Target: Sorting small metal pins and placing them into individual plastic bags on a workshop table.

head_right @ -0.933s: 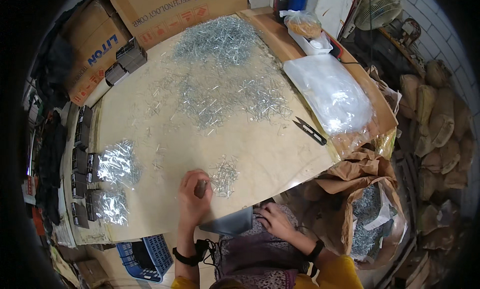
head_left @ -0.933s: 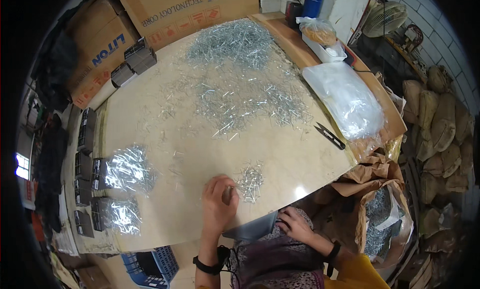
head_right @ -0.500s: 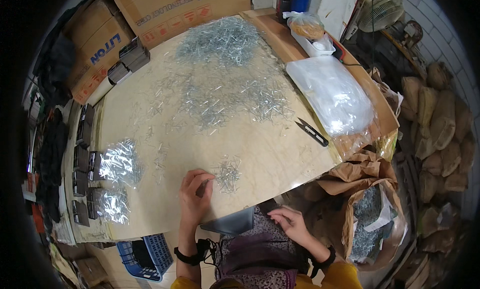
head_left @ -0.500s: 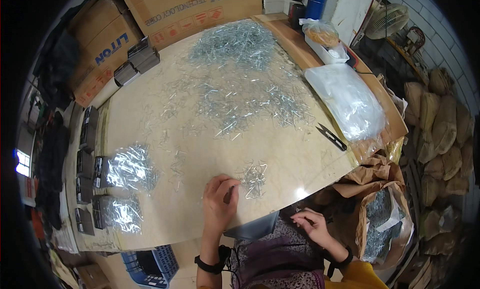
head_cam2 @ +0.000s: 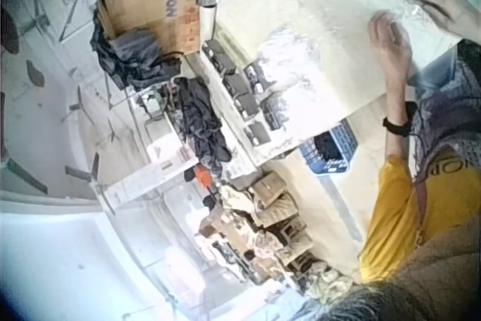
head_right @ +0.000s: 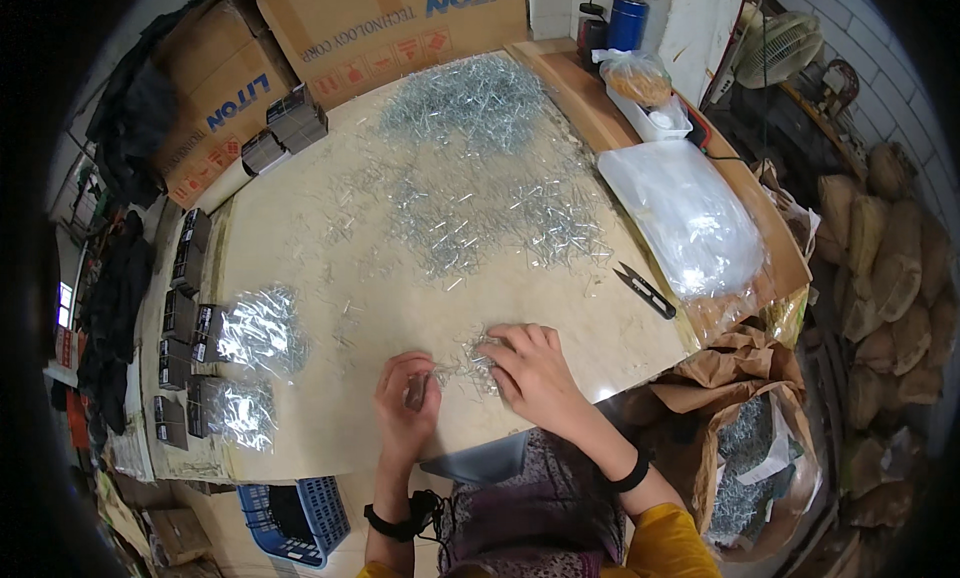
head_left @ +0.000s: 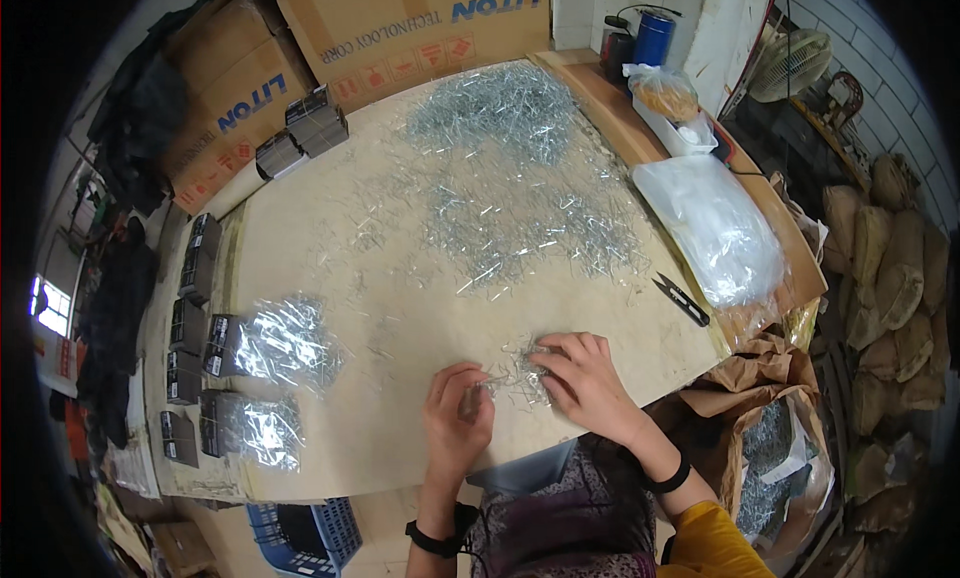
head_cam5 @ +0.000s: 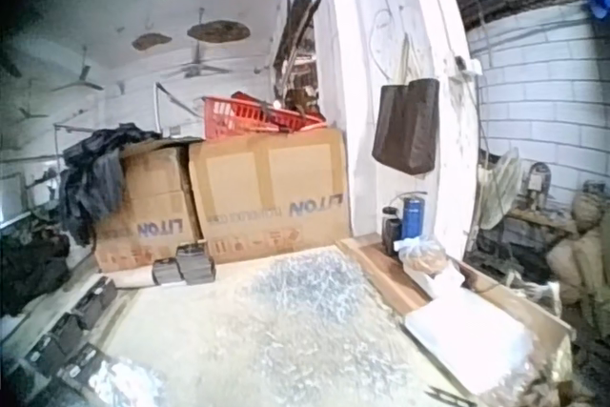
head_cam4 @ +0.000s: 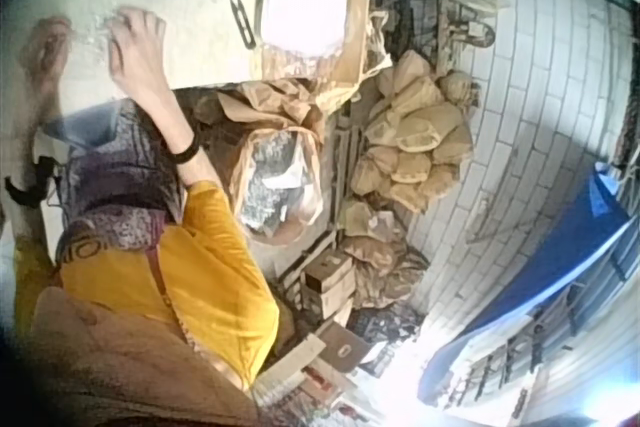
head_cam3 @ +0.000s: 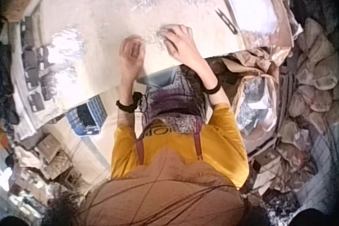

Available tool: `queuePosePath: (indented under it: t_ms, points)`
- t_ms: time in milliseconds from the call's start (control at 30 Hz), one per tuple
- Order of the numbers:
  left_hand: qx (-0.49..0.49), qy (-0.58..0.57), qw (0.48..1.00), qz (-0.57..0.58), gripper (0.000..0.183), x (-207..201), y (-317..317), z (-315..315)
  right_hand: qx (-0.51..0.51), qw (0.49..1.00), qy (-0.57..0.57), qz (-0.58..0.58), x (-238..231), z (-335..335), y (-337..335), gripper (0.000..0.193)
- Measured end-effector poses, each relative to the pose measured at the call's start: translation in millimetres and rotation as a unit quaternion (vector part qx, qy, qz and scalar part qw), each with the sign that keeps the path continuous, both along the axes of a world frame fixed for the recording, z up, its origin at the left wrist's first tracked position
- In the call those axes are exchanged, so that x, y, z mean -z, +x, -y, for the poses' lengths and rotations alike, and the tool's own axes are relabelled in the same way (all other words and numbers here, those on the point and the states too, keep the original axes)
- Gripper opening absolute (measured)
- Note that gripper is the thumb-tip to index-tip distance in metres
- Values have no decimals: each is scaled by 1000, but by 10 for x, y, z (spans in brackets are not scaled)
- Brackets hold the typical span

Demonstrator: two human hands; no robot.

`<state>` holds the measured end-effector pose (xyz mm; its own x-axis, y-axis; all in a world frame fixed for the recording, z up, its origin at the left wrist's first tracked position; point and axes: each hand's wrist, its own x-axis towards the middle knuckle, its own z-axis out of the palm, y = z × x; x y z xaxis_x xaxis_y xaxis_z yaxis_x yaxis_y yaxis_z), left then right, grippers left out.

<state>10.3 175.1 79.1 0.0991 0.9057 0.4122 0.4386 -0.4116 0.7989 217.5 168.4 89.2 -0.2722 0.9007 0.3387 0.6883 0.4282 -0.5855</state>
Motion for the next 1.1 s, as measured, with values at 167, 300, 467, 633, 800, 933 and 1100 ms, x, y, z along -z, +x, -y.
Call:
queuePosePath:
  t_ms: [167,300,467,633,800,933,1100]
  points:
    - [-59,86,983,-154,26,-80,2,47,15,999,-36,-33,8,-28,-1,33]
    - [80,72,986,-128,23,-31,37,92,14,997,-29,-65,82,-50,-56,25]
    - [106,110,974,-166,23,-67,26,118,21,994,-7,-107,176,-83,-20,19]
    - [73,119,978,-156,21,11,-49,174,67,973,-56,-215,149,-58,-64,15]
    - [64,117,974,-181,20,-7,-61,214,63,960,-47,-270,102,-1,-95,18]
    - [45,100,976,-190,24,-12,-76,255,36,988,58,-137,141,49,-5,19]
    - [27,94,975,-201,25,-31,-111,280,-8,996,19,-92,76,69,20,27]
